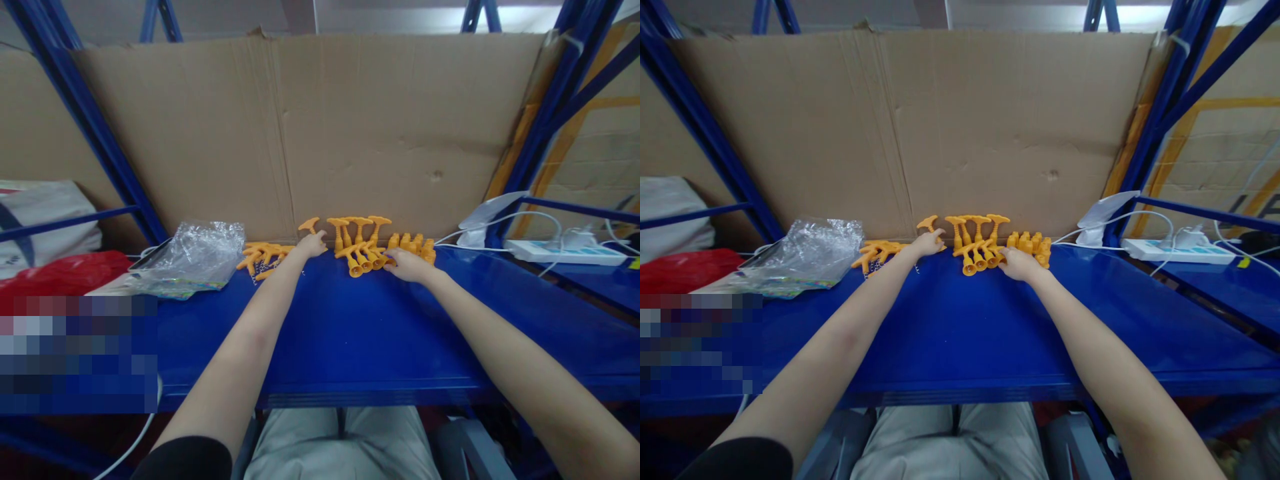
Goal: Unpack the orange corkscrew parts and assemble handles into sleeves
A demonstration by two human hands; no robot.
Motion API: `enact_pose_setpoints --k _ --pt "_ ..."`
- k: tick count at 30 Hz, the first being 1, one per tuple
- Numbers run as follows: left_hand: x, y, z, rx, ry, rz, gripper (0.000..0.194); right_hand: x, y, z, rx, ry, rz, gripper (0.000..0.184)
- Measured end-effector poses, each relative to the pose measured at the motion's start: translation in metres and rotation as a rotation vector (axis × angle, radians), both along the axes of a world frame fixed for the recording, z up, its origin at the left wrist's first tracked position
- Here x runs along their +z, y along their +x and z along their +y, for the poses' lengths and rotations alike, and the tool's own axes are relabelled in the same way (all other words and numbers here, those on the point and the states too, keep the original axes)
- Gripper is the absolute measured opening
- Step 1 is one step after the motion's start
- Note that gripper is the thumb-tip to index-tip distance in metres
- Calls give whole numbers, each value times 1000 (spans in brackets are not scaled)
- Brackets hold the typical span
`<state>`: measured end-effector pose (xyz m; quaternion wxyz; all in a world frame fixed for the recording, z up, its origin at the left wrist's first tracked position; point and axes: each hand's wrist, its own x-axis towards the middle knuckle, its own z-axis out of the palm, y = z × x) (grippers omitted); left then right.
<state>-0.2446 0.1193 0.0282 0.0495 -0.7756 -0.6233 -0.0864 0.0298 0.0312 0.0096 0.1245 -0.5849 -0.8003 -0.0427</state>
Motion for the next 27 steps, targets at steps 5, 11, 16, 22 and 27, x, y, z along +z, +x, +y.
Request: enact_pose_setpoints --k 5,11,16,22,27 --pt "3 -10 0 20 -45 -13 59 21 7 -12 -233 90 -84 39" --pt "1 -16 0 23 -115 48 61 41 22 -21 -456 79 -203 38" --pt "-9 -4 0 90 6 50 39 39 25 -17 -458 -45 -184 43" --pt "-16 17 2 73 -29 -39 43 32 28 -7 -345 -149 -248 37" --pt "4 1 0 34 -50 23 44 28 30 -3 -300 -172 -317 31"
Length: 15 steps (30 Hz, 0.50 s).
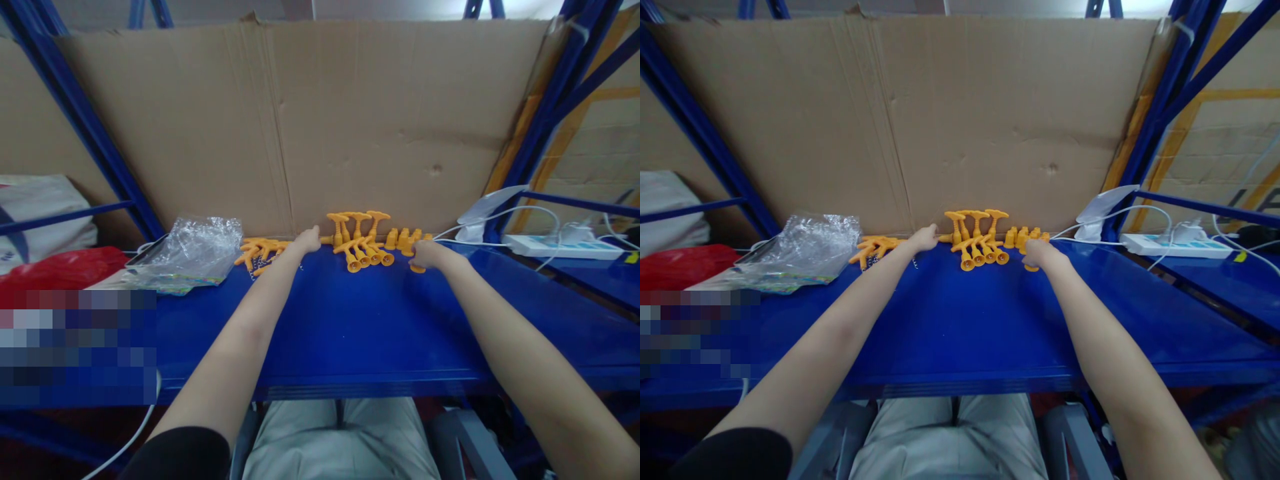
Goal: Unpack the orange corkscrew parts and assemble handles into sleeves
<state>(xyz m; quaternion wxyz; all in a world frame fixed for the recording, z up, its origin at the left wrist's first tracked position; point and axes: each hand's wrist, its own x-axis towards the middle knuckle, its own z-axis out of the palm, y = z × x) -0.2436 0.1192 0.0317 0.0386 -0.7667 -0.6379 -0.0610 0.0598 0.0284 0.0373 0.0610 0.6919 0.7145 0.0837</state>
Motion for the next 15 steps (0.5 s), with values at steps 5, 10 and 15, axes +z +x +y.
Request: enact_pose_setpoints --k 5,10,15 --pt "29 -43 -8 -11 -142 219 37 -5 0 2 19 -28 19 33" --pt "28 -68 -31 -107 -253 281 57 -7 -1 0 20 -2 103 34" --pt "7 -66 -58 -143 -57 319 33 -9 -1 1 -39 3 286 46"
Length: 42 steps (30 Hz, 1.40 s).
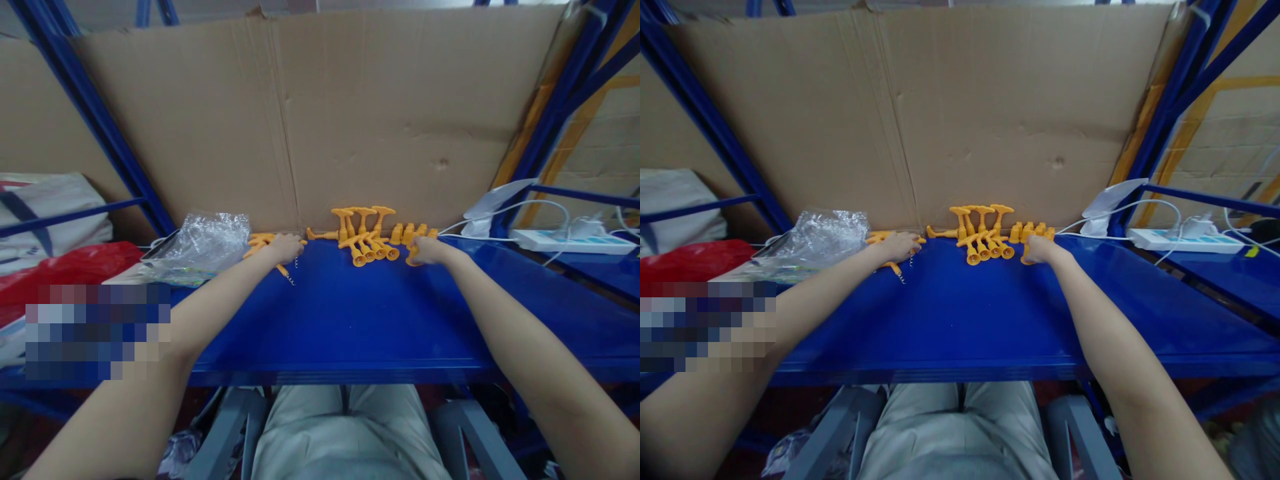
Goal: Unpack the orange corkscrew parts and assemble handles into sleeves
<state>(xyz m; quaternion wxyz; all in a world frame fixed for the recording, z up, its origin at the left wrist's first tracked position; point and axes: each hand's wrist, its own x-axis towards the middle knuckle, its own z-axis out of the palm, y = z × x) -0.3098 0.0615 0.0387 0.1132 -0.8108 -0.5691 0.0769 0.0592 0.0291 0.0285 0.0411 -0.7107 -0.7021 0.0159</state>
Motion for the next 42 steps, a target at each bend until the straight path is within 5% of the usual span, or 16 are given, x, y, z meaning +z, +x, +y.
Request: enact_pose_setpoints --k 3,7,10,12,14,21,30,36,42 --pt "1 2 -4 -20 133 -205 17 -2 2 4 9 3 38 44" --pt "21 9 -6 175 263 -1065 24 -3 5 8 34 37 41 33" --pt "28 21 -18 256 56 -1726 35 -4 6 10 42 84 38 32" --pt "22 29 -29 286 -49 -1868 33 -5 6 11 51 92 28 32" --pt "8 36 -40 310 -73 -1768 28 -7 7 13 67 83 21 31" --pt "-36 47 -41 12 250 -1334 19 -14 19 23 146 31 60 37" --pt "-55 37 -24 -85 421 -1082 16 -19 33 32 246 -39 122 42" --pt "-71 32 -14 -69 308 -831 13 -16 27 27 156 3 131 38" --pt "-70 35 -21 -194 294 -756 11 -8 17 17 130 37 113 26"
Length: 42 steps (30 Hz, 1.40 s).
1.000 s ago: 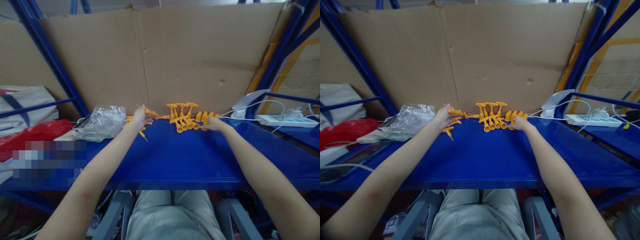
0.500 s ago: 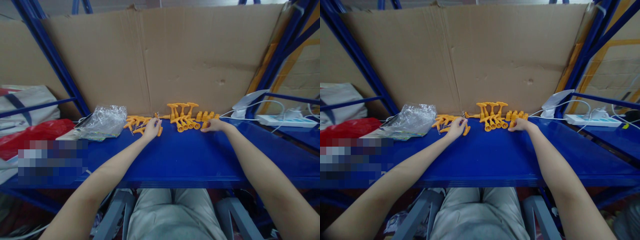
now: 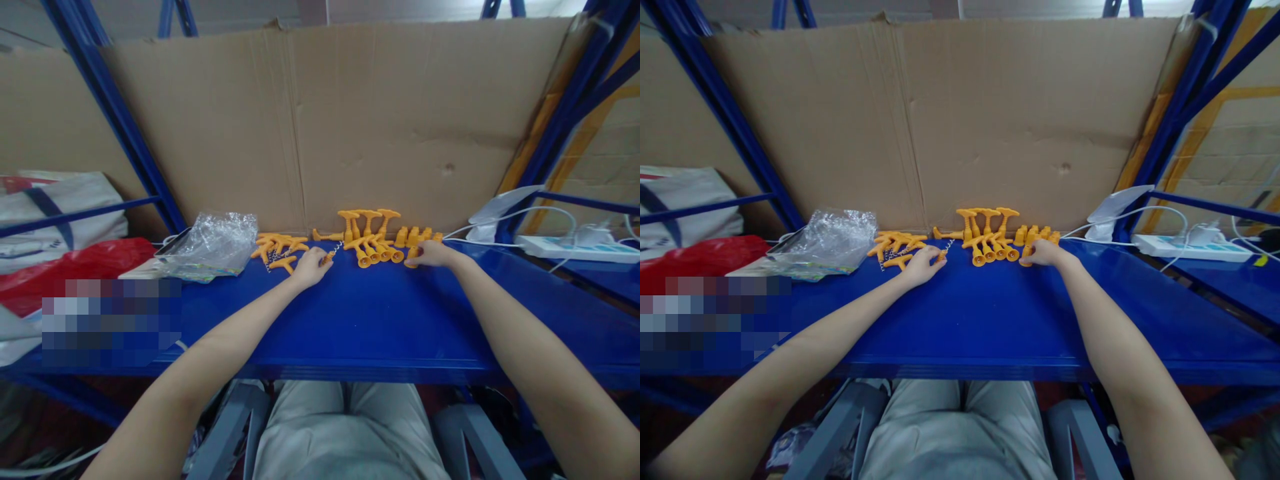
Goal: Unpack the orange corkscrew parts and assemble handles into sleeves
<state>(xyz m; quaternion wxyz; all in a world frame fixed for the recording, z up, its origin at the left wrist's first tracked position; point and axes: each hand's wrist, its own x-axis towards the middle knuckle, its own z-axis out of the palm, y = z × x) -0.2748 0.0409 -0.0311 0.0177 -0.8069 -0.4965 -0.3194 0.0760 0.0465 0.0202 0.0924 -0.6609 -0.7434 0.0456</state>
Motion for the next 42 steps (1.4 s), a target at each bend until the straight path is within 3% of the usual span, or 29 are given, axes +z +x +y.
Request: enact_pose_setpoints --k 7,18,26,33,42 --pt "1 4 -9 -2 3 -18 11 0 -6 0 -18 258 42 18" --pt "5 5 -13 -68 19 -49 7 3 -36 -10 366 415 125 30" --pt "7 7 -16 -69 12 -41 6 -2 -73 -29 628 391 268 25" --pt "9 7 -17 -58 7 -24 9 -11 -79 -27 624 385 327 27" --pt "7 5 -15 -30 0 -29 12 -9 -77 -29 609 405 358 24"
